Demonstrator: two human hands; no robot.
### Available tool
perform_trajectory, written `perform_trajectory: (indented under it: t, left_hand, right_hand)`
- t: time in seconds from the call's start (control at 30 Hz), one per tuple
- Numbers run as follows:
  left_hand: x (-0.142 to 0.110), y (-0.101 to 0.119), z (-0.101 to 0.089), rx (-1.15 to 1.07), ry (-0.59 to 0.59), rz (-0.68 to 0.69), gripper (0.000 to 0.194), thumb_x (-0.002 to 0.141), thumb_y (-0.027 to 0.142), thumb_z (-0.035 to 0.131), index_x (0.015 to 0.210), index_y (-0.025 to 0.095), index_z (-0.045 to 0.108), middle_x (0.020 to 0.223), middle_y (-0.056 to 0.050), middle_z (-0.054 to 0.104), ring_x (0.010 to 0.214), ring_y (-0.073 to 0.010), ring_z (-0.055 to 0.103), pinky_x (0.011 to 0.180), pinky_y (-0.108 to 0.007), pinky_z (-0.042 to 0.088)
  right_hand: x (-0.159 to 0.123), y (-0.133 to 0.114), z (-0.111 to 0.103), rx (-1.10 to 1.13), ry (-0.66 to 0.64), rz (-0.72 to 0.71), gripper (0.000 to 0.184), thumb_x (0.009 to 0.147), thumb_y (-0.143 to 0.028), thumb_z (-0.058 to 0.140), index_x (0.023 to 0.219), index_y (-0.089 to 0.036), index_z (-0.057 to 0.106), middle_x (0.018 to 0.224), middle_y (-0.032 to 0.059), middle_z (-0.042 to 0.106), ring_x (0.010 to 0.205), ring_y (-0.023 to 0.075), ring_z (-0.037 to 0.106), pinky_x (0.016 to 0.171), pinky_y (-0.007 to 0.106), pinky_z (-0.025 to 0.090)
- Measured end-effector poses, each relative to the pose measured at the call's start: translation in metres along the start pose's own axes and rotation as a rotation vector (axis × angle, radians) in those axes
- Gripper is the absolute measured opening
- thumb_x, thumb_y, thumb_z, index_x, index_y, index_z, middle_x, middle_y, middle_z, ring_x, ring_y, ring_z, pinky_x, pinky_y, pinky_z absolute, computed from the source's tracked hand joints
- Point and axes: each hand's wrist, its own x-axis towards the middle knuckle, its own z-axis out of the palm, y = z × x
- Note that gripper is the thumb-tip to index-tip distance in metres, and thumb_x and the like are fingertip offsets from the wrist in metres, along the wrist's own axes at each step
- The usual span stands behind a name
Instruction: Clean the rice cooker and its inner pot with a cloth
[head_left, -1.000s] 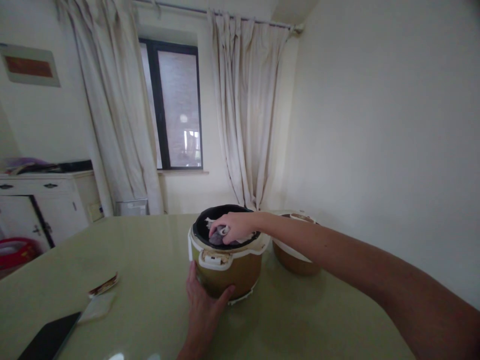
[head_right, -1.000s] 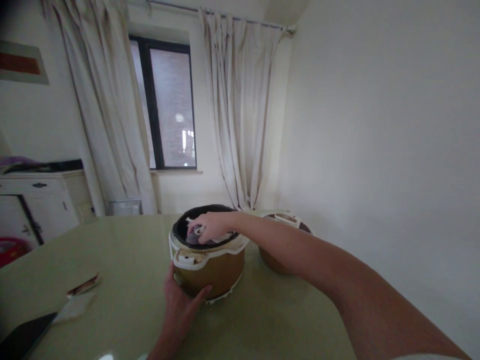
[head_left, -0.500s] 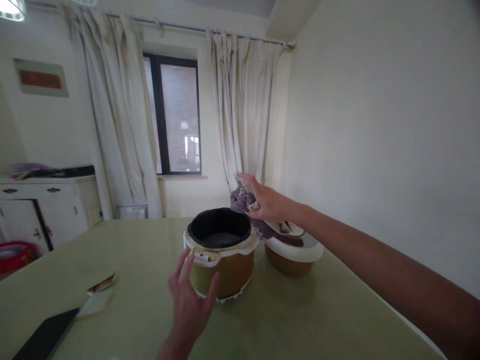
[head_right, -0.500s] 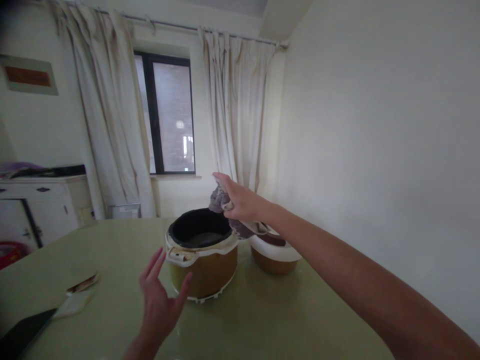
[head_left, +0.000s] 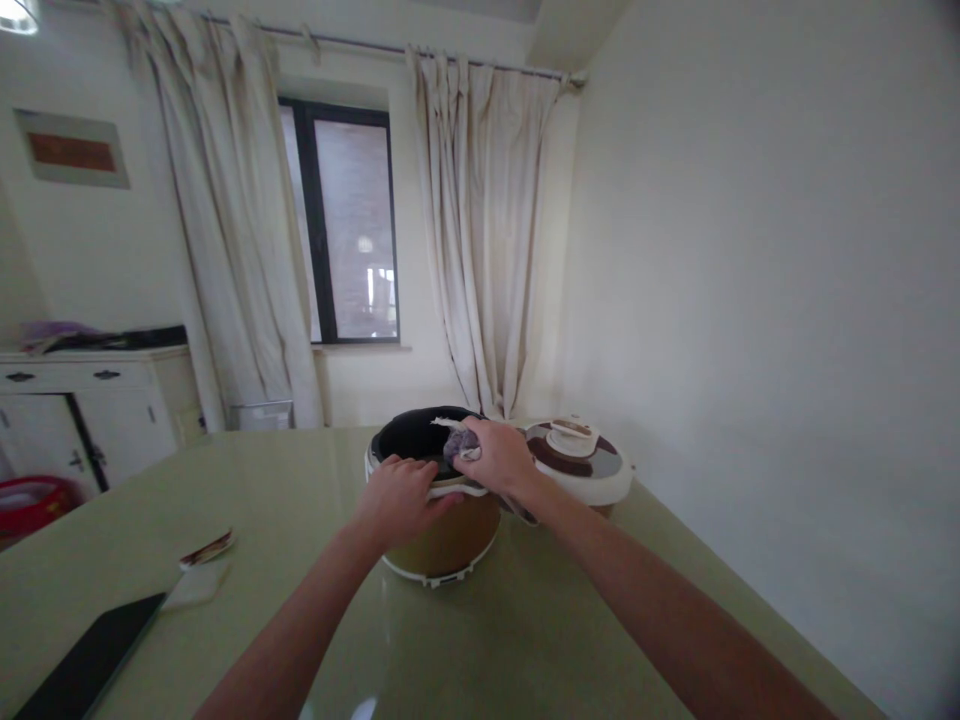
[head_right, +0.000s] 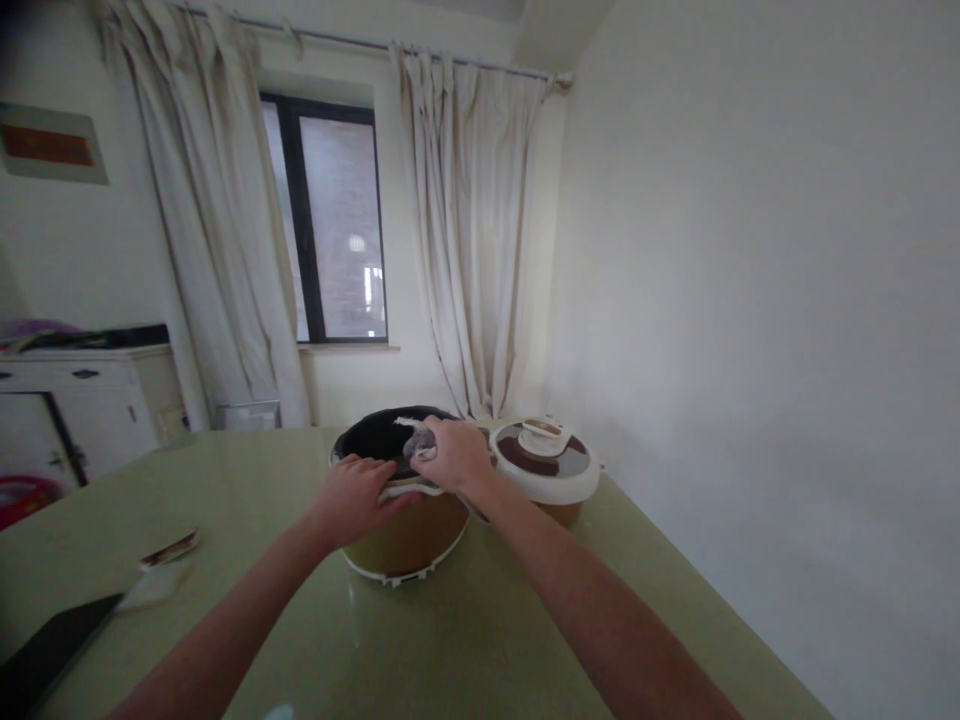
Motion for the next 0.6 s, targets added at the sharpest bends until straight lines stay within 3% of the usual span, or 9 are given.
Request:
perform_trajectory:
  t: [0.13, 0.3, 0.37, 0.47, 0.6]
  left_hand:
    - [-0.010, -0.012, -0.003, -0.047, -0.001, 0.047, 0.044, 0.095, 0.060, 0.062, 0.094, 0.018, 0.075, 0.093, -0.013, 0.080, 0.091, -0.0334, 0.076, 0.085, -0.043, 0.050]
    - [-0.017, -0.018, -0.005, -0.115, -0.025, 0.060, 0.027, 0.090, 0.047, 0.070, 0.094, 0.021, 0.074, 0.096, -0.010, 0.080, 0.097, -0.0313, 0.074, 0.090, -0.042, 0.049]
    - [-0.017, -0.018, -0.006, -0.123, -0.052, 0.073, 0.021, 0.086, 0.041, 0.073, 0.093, 0.022, 0.073, 0.096, -0.010, 0.079, 0.097, -0.0322, 0.074, 0.090, -0.043, 0.049]
    - [-0.015, -0.017, -0.008, -0.141, -0.086, 0.083, 0.015, 0.082, 0.033, 0.073, 0.092, 0.023, 0.070, 0.097, -0.008, 0.078, 0.096, -0.0316, 0.073, 0.088, -0.043, 0.048]
    - [-0.013, -0.013, -0.010, -0.091, -0.098, 0.045, 0.010, 0.082, 0.021, 0.067, 0.092, 0.023, 0.067, 0.097, -0.008, 0.077, 0.097, -0.0305, 0.072, 0.088, -0.042, 0.047]
  right_hand:
    - [-0.032, -0.018, 0.005, 0.039, 0.111, -0.093, 0.046, 0.082, -0.046, 0.069, 0.122, -0.024, 0.066, 0.109, 0.0089, 0.074, 0.103, 0.0314, 0.067, 0.090, 0.041, 0.049]
    - [-0.074, -0.007, 0.034, 0.025, 0.292, -0.305, 0.062, 0.087, -0.053, 0.065, 0.141, -0.022, 0.061, 0.118, 0.0154, 0.068, 0.109, 0.0340, 0.062, 0.097, 0.048, 0.049]
    - [-0.083, -0.002, 0.050, -0.005, 0.477, -0.445, 0.058, 0.091, -0.052, 0.062, 0.139, -0.021, 0.062, 0.112, 0.0155, 0.067, 0.107, 0.0335, 0.062, 0.093, 0.048, 0.050]
    - [-0.089, -0.003, 0.066, -0.040, 0.768, -0.596, 0.036, 0.096, -0.032, 0.063, 0.130, -0.022, 0.065, 0.111, 0.0123, 0.067, 0.110, 0.0287, 0.062, 0.094, 0.047, 0.049]
    - [-0.093, -0.007, 0.072, -0.070, 0.916, -0.634, 0.020, 0.095, -0.016, 0.067, 0.113, -0.025, 0.070, 0.112, 0.0080, 0.068, 0.115, 0.0231, 0.063, 0.104, 0.047, 0.046]
